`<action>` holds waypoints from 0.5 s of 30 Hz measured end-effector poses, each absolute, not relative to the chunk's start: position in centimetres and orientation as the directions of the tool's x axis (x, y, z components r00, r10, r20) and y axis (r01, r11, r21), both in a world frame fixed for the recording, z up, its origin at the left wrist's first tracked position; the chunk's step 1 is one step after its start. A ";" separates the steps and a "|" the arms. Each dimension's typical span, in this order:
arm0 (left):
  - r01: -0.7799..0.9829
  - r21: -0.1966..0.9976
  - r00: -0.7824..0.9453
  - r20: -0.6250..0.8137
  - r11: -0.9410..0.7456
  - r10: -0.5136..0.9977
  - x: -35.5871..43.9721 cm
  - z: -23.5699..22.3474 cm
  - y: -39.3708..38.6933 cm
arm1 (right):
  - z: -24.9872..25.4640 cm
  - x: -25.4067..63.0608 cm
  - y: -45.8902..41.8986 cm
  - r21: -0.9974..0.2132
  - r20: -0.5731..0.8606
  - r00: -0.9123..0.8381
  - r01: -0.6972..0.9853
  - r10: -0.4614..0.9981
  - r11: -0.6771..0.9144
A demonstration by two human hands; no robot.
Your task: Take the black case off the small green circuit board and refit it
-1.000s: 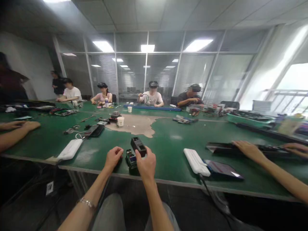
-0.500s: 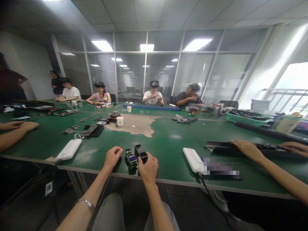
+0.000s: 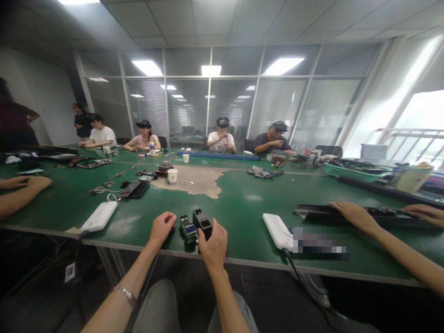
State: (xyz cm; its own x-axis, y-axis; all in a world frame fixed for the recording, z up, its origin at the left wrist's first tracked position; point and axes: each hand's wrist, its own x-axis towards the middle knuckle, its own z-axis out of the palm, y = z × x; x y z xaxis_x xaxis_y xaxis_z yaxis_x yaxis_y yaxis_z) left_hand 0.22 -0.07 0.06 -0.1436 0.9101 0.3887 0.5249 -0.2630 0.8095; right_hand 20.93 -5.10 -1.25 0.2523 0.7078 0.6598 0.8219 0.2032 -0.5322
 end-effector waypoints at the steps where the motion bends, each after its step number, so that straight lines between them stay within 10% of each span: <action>1: 0.525 0.810 -0.144 0.387 -0.261 0.911 0.2 0.1 0.0 | -1.2 20.9 -5.2 -0.530 0.657 0.245 0.823 0.713 0.205; 15: 0.506 0.826 -0.156 0.371 -0.249 0.915 0.2 0.3 -0.1 | 2.0 20.7 -5.6 -0.705 0.521 0.340 0.688 0.783 0.170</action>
State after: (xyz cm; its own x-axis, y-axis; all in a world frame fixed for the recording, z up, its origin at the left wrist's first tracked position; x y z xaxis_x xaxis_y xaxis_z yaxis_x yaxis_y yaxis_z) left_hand 0.20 -0.07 0.25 -0.1562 0.9154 0.3711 0.5059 -0.2486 0.8260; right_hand 20.72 -5.64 2.05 0.3401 0.7828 0.5211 0.6884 0.1702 -0.7050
